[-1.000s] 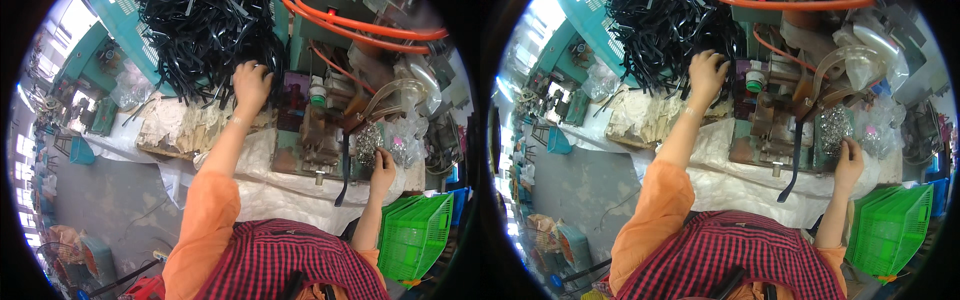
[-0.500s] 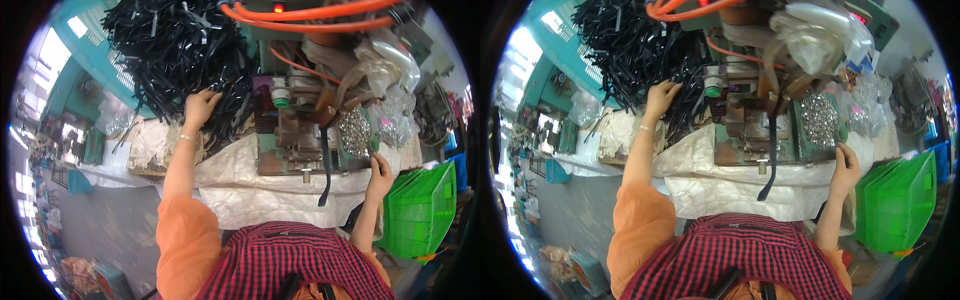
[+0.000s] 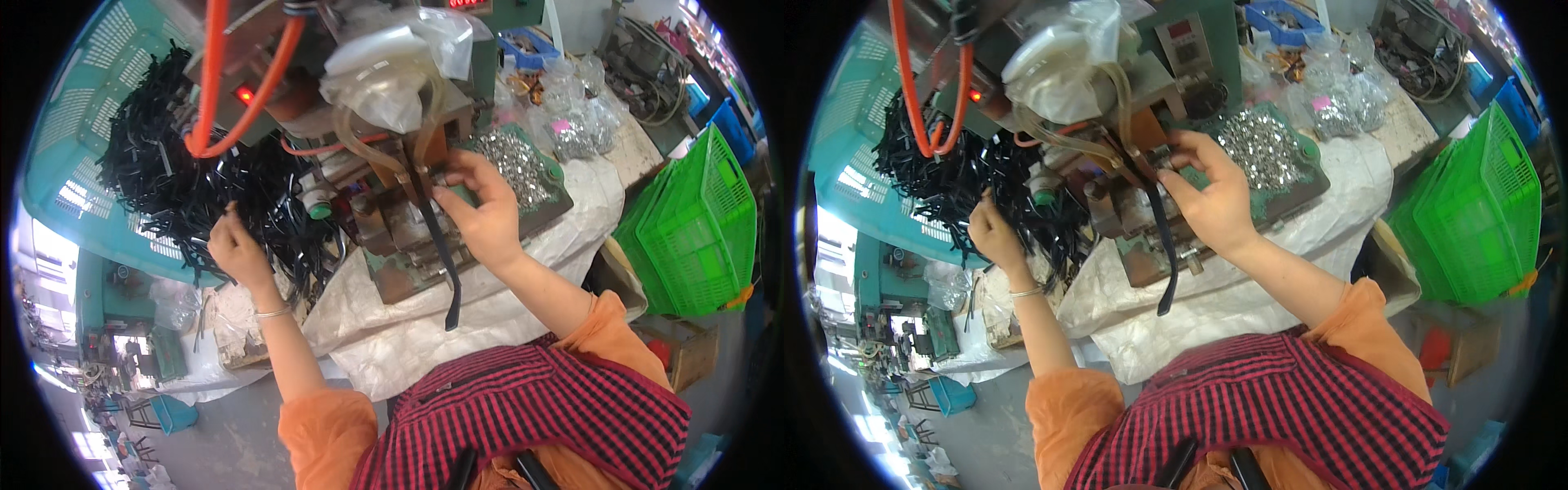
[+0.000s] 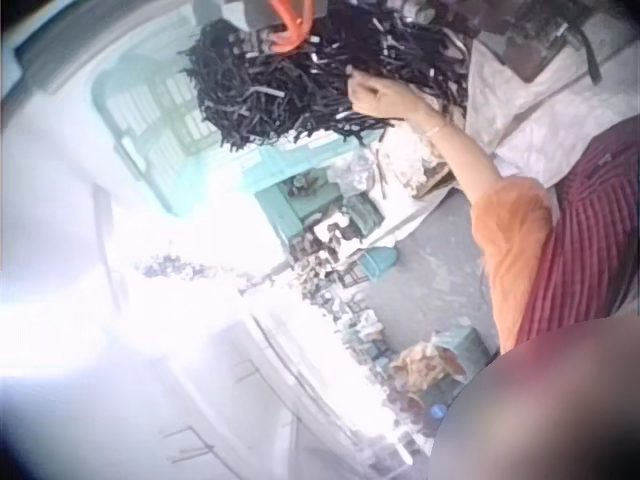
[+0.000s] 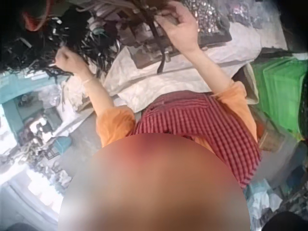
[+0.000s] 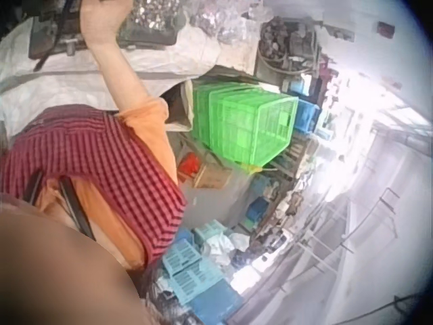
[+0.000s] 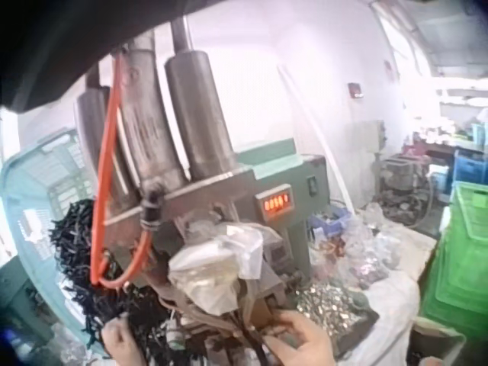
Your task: The person repeatedly picks a black plastic cable tie and a small metal pin, inserts the pin into the tie, and feeds the assembly into a press machine. The person then removes the finished unit and places it into a green basket. This cycle continues throughout the clip.
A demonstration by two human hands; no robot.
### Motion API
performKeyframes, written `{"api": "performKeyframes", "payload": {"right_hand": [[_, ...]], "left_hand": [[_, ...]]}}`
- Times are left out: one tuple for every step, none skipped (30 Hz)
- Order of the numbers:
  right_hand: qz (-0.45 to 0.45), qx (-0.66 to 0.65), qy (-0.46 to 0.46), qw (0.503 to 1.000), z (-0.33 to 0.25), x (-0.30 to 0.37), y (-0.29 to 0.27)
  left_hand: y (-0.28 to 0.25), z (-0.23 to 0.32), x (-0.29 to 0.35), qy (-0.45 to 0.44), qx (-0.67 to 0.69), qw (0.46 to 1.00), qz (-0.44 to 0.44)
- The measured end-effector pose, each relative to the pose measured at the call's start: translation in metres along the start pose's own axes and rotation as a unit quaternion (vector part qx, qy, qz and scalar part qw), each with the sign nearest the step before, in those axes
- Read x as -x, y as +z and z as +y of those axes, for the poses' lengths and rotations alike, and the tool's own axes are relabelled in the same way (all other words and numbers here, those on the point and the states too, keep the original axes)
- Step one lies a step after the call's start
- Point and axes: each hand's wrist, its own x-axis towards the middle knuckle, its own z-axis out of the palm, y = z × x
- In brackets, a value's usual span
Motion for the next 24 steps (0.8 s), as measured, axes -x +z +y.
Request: {"api": "performKeyframes", "payload": {"right_hand": [[0.007,-0.025,0.013,1.000,-0.003,0.003,0.001],[0.004,-0.035,0.022,0.999,-0.004,0.004,0.001],[-0.002,-0.048,0.030,0.998,-0.006,0.003,0.002],[-0.006,-0.058,0.037,0.998,-0.007,0.003,0.002],[-0.023,-0.088,0.066,0.994,-0.011,0.001,0.001],[-0.028,-0.109,0.076,0.991,-0.015,0.000,0.005],[-0.029,-0.127,0.086,0.988,-0.021,0.001,0.008],[-0.032,-0.146,0.099,0.984,-0.027,0.002,0.011],[-0.033,-0.129,0.101,0.986,-0.032,0.001,0.010],[-0.042,-0.109,0.091,0.989,-0.040,0.003,0.010],[-0.053,-0.085,0.080,0.992,-0.047,0.010,0.008],[-0.065,-0.060,0.070,0.994,-0.053,0.013,0.003],[-0.086,-0.054,0.064,0.993,-0.059,0.014,-0.010],[-0.108,0.053,0.010,0.993,-0.055,0.010,-0.023],[-0.128,0.158,-0.045,0.978,-0.042,0.001,-0.042],[-0.140,0.264,-0.105,0.949,-0.030,-0.006,-0.062],[-0.072,0.422,-0.109,0.897,-0.008,-0.004,-0.081],[-0.001,0.566,-0.107,0.817,0.019,-0.001,-0.097],[0.002,0.558,-0.124,0.820,0.037,-0.001,-0.107],[0.007,0.551,-0.134,0.823,0.051,0.001,-0.116],[0.011,0.544,-0.145,0.827,0.062,0.002,-0.122],[0.020,0.525,-0.149,0.838,0.061,-0.001,-0.122],[0.029,0.506,-0.153,0.848,0.058,-0.006,-0.120],[0.038,0.487,-0.158,0.858,0.057,-0.009,-0.119]], "left_hand": [[-0.009,0.023,-0.005,-0.168,0.135,0.976,-0.012],[-0.017,0.047,-0.011,-0.326,0.263,0.908,-0.018],[-0.023,0.050,-0.012,-0.341,0.346,0.874,-0.032],[-0.028,0.061,-0.010,-0.380,0.381,0.842,-0.040],[-0.032,0.084,-0.008,-0.419,0.416,0.806,-0.051],[-0.040,0.105,-0.004,-0.456,0.444,0.769,-0.060],[-0.044,0.129,0.002,-0.491,0.451,0.742,-0.068],[-0.051,0.153,0.009,-0.527,0.454,0.715,-0.075],[-0.060,0.169,0.019,-0.509,0.522,0.672,-0.133],[-0.069,0.185,0.025,-0.488,0.583,0.623,-0.187],[-0.073,0.205,0.031,-0.479,0.600,0.591,-0.247],[-0.075,0.225,0.035,-0.470,0.615,0.554,-0.305],[-0.074,0.242,0.028,-0.493,0.609,0.490,-0.383],[-0.075,0.253,0.018,-0.508,0.595,0.431,-0.448],[-0.069,0.261,0.024,-0.529,0.606,0.400,-0.439],[-0.058,0.266,0.029,-0.542,0.620,0.367,-0.433],[-0.049,0.265,0.032,-0.547,0.609,0.380,-0.431],[-0.046,0.265,0.033,-0.546,0.618,0.372,-0.427],[-0.044,0.264,0.035,-0.546,0.625,0.363,-0.424],[-0.043,0.265,0.037,-0.548,0.629,0.351,-0.425],[-0.042,0.266,0.036,-0.555,0.626,0.355,-0.417],[-0.043,0.266,0.037,-0.559,0.624,0.358,-0.413],[-0.043,0.266,0.039,-0.562,0.622,0.361,-0.408],[-0.043,0.266,0.042,-0.565,0.621,0.365,-0.403]]}}
